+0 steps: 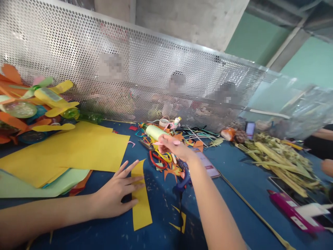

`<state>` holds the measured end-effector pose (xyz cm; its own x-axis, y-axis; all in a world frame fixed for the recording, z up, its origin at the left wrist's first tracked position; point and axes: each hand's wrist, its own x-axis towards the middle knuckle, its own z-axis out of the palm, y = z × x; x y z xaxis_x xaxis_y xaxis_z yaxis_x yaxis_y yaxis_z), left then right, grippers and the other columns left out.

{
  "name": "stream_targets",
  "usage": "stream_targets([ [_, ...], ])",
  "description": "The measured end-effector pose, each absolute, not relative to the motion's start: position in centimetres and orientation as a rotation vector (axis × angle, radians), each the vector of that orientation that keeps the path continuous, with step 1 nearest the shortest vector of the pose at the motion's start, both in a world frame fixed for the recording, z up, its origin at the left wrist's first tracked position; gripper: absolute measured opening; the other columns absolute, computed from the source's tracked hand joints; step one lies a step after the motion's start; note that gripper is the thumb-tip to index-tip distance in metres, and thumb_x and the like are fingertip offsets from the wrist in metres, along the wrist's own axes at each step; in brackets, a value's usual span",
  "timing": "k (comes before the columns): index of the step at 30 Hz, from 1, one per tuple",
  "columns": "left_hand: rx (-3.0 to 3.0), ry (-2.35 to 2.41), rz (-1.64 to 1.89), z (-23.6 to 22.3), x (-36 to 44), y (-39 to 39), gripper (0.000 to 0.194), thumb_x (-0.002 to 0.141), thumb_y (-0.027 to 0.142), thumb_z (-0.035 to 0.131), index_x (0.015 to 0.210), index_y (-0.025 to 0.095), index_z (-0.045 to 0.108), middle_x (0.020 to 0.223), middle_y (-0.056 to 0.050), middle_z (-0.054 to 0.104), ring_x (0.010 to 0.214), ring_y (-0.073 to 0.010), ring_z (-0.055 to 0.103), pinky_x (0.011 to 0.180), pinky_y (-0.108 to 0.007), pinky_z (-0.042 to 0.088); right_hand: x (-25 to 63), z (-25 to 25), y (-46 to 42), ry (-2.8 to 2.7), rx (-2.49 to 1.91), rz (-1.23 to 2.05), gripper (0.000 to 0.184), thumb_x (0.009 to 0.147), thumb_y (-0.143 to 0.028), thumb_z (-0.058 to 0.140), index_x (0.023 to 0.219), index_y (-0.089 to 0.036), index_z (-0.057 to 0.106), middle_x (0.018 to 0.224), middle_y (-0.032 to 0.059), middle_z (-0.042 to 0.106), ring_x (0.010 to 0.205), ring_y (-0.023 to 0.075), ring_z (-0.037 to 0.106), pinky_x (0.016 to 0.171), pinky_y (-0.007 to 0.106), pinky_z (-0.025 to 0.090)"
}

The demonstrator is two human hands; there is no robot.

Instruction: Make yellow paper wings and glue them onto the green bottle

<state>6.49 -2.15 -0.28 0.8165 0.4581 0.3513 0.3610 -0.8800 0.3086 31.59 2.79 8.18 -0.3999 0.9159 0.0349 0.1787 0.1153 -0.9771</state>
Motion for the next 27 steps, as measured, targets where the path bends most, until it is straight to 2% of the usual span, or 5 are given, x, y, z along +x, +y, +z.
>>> stream_targets([
  [4,2.778,0.674,0.665,-0.6,6.5,-2.2,0.038,0.078,0.034,0.053,0.114,0.023,0.058,0.122,-0.004,0.056,0.134,-0.0290,0.010,0.107,-0.054,-0.001,28.0,6.1,3.7,-1.482,-1.039,1.400,0.032,0.082,-0.051,0.040,0.081,-0.021,0.050,0.056,-0.0025,0.053,0.053,0.0125,0.048,0.056,0.025,0.039],
  [9,2.748,0.721,0.655,-0.9,6.4,-2.0,0.051,0.076,0.039,0.055,0.124,0.024,0.050,0.124,-0.006,0.054,0.134,-0.0311,0.008,0.107,-0.055,0.007,24.7,3.0,1.9,-1.248,-1.014,1.143,0.014,0.076,-0.034,0.055,0.079,-0.022,0.048,0.056,-0.0057,0.044,0.056,0.0114,0.045,0.061,0.024,0.038],
  [15,2.728,0.833,0.633,-0.9,6.4,-1.9,0.056,0.073,0.048,0.055,0.124,0.025,0.049,0.132,-0.007,0.044,0.133,-0.0362,0.004,0.105,-0.056,0.011,23.9,-0.6,-0.3,-1.146,-1.030,1.178,0.015,0.082,-0.034,0.045,0.074,-0.022,0.049,0.057,-0.0046,0.046,0.057,0.0125,0.046,0.065,0.026,0.041],
  [21,2.736,0.882,0.591,-1.1,6.4,-1.9,0.056,0.075,0.054,0.049,0.121,0.022,0.052,0.128,-0.010,0.047,0.129,-0.0375,0.020,0.103,-0.054,0.021,24.2,-1.2,0.1,-1.156,-1.116,1.153,0.013,0.078,-0.032,0.053,0.080,-0.024,0.044,0.055,-0.0061,0.048,0.059,0.0135,0.048,0.064,0.027,0.041],
  [27,2.755,0.774,0.533,-1.1,6.5,-1.8,0.059,0.076,0.054,0.048,0.125,0.021,0.048,0.126,-0.012,0.048,0.119,-0.0314,0.036,0.099,-0.046,0.031,24.1,-0.5,-0.5,-1.293,-1.148,1.015,0.014,0.079,-0.031,0.055,0.074,-0.022,0.045,0.061,-0.0048,0.048,0.062,0.0127,0.047,0.064,0.025,0.039],
])
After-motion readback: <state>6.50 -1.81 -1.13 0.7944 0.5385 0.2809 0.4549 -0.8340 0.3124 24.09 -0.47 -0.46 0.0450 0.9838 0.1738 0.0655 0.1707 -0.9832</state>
